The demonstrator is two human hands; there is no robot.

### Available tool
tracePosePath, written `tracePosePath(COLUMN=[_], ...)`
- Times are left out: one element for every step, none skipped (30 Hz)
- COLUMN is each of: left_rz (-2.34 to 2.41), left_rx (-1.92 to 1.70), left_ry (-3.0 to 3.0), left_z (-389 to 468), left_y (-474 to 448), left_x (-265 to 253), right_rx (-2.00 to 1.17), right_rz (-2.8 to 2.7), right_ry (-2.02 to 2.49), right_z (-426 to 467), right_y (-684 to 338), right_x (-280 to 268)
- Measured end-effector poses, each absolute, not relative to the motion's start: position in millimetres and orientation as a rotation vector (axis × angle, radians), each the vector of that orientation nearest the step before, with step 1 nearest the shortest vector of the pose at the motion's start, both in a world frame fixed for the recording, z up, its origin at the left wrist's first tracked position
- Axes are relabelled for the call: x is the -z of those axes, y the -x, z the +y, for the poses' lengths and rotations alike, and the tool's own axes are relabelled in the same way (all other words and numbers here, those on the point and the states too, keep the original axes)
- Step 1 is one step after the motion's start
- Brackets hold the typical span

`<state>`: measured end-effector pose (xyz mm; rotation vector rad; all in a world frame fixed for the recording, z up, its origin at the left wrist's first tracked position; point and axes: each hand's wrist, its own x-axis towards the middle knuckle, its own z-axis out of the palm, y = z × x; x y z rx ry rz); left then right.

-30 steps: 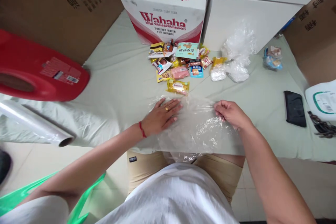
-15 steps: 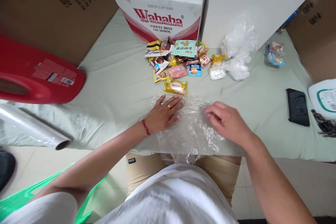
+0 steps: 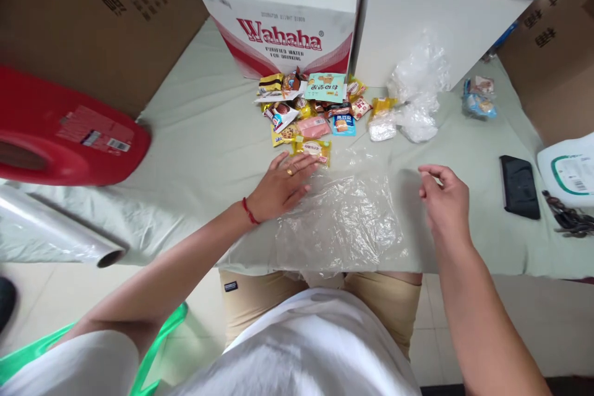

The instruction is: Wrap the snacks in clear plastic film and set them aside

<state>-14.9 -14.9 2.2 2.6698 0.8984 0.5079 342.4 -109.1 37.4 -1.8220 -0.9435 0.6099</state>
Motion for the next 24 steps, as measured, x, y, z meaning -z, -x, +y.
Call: tracePosePath(left_rz=[0.944, 0.978, 0.997, 1.003, 0.998, 0.991, 0.981, 0.960, 0.929, 0.893, 0.860, 0.833, 0.815, 0.807, 0.804, 0.804, 0.805, 0.806, 0.806, 0.802, 0.797, 0.793, 0.788, 0.783], left_rx=[-0.553, -0.576, -0.573, -0.549, -0.511, -0.470, -0.432, -0.400, -0.372, -0.351, -0.337, -0.332, -0.334, -0.342, -0.351, -0.360, -0.365, -0.371, -0.375, -0.377, -0.378, -0.377, -0.376, -0.376], left_ry=[-2.656, -2.642, -2.633, -2.630, -2.633, -2.641, -2.652, -2.667, -2.681, -2.693, -2.700, -2.703, -2.704, -2.704, -2.704, -2.707, -2.711, -2.715, -2.718, -2.720, -2.719, -2.713, -2.703, -2.690], left_z=[-18.3, -21.9, -24.8, -26.4, -26.3, -24.4, -20.7, -15.5, -9.5, -3.3, 2.5, 7.4, 11.1, 13.3, 14.3, 14.3, 13.5, 12.4, 11.3, 10.4, 9.8, 9.6, 9.8, 10.3], left_y=[14.9, 14.3, 13.4, 12.3, 11.1, 10.2, 9.6, 9.3, 9.4, 9.7, 10.2, 10.6, 11.0, 11.3, 11.5, 11.6, 11.6, 11.6, 11.6, 11.8, 12.1, 12.6, 13.2, 13.9], left_x=[-2.4, -1.4, 0.7, 3.8, 7.3, 10.9, 14.1, 16.6, 18.4, 19.4, 19.8, 19.9, 19.9, 20.0, 20.3, 20.8, 21.4, 21.9, 22.2, 22.0, 21.2, 20.0, 18.5, 16.9], right_rx=[-0.499, -0.425, -0.407, -0.432, -0.464, -0.495, -0.524, -0.564, -0.609, -0.663, -0.730, -0.801, -0.870, -0.934, -0.980, -0.999, -0.984, -0.939, -0.869, -0.781, -0.701, -0.625, -0.560, -0.497], right_rz=[-0.974, -1.033, -1.150, -1.339, -1.572, -1.796, -1.990, -2.159, -2.291, -2.382, -2.440, -2.459, -2.443, -2.398, -2.330, -2.251, -2.169, -2.089, -2.024, -1.977, -1.959, -1.968, -2.010, -2.078], right_ry=[1.838, 1.858, 1.865, 1.833, 1.752, 1.658, 1.554, 1.451, 1.371, 1.320, 1.292, 1.284, 1.281, 1.284, 1.298, 1.330, 1.385, 1.462, 1.540, 1.597, 1.626, 1.616, 1.587, 1.533], right_z=[-124.4, -140.1, -155.3, -169.4, -182.1, -193.0, -202.4, -210.1, -216.5, -221.5, -224.9, -226.7, -226.2, -223.1, -217.0, -207.7, -195.0, -179.0, -160.1, -138.6, -115.3, -90.8, -66.1, -42.0], right_y=[-332.6, -319.5, -304.1, -287.6, -271.1, -255.9, -242.8, -232.5, -225.6, -222.1, -221.8, -224.2, -228.7, -234.7, -241.3, -247.9, -253.9, -258.5, -261.5, -262.5, -261.3, -258.1, -253.0, -246.5], right_x=[-40.0, -42.2, -43.8, -44.3, -43.6, -41.7, -39.0, -36.0, -33.3, -31.5, -31.1, -32.2, -34.9, -38.9, -43.6, -48.7, -53.6, -57.8, -61.0, -62.8, -63.0, -61.5, -58.5, -54.2])
